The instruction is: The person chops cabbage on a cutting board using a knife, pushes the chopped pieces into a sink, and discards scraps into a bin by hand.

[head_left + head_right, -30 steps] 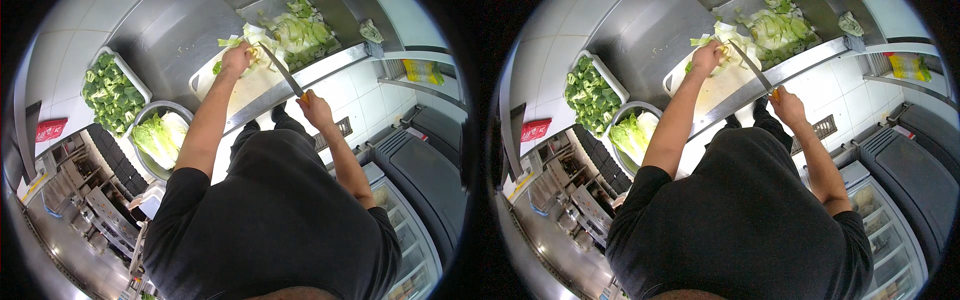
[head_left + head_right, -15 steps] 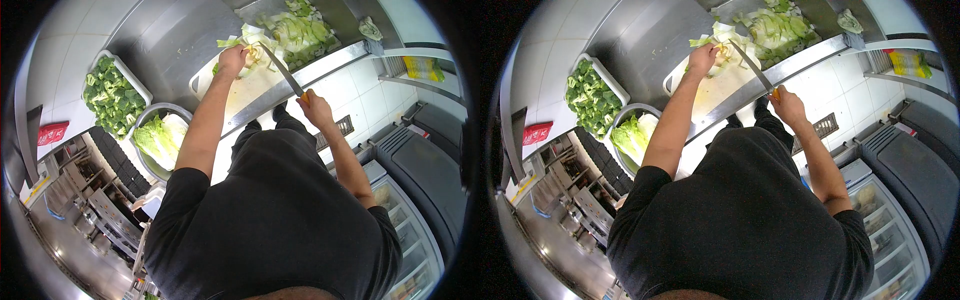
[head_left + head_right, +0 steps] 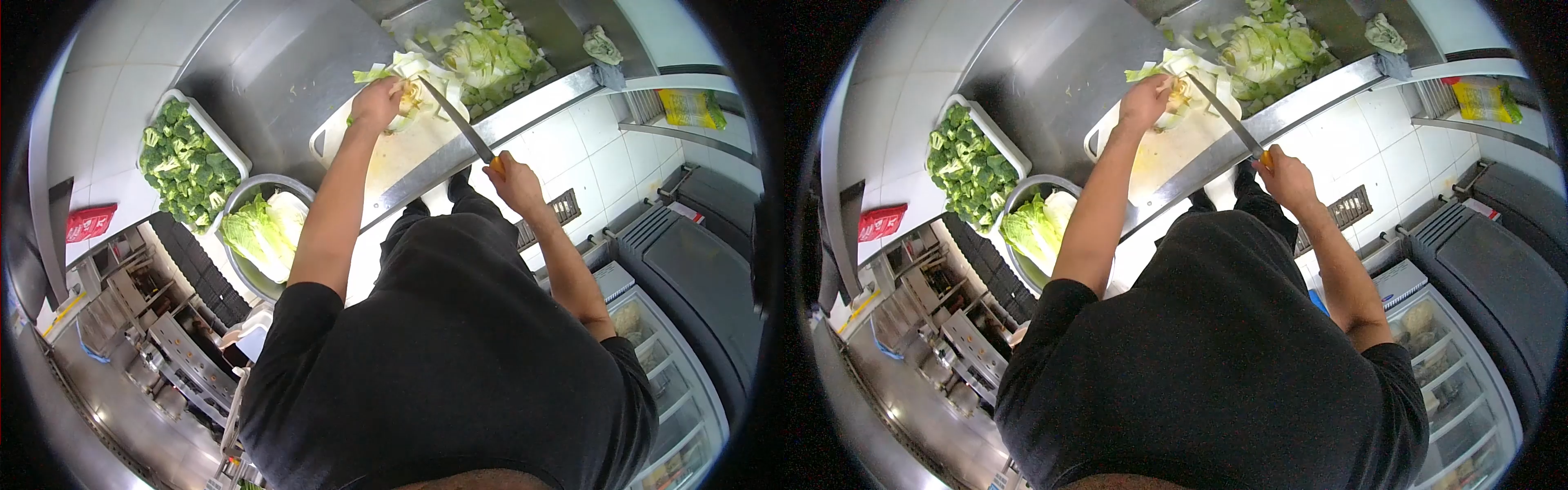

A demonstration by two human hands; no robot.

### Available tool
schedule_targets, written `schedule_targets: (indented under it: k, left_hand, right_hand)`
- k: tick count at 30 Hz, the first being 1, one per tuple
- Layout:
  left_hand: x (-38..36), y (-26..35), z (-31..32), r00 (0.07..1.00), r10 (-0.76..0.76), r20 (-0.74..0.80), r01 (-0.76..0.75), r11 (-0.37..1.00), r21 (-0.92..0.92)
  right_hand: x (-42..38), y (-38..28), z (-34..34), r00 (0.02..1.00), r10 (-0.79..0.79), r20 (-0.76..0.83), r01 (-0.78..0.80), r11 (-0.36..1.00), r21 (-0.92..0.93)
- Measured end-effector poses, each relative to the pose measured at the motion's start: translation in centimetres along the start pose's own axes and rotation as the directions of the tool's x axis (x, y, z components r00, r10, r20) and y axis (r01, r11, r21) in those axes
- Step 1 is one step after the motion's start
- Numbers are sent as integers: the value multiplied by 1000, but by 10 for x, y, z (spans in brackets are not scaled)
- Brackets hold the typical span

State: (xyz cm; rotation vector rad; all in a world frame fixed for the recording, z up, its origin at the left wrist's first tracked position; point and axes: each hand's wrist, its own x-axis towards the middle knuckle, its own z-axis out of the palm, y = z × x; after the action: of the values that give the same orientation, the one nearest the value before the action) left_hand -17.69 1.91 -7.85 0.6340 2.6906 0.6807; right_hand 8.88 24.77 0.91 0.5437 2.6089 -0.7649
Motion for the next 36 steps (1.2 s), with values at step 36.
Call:
schedule_targets:
  k: [36]
  left_hand:
    - [-94, -11, 8, 987, -125, -101, 131, 990, 49]
  right_hand:
    - [113, -28, -3, 971, -236, -43, 234, 971, -41]
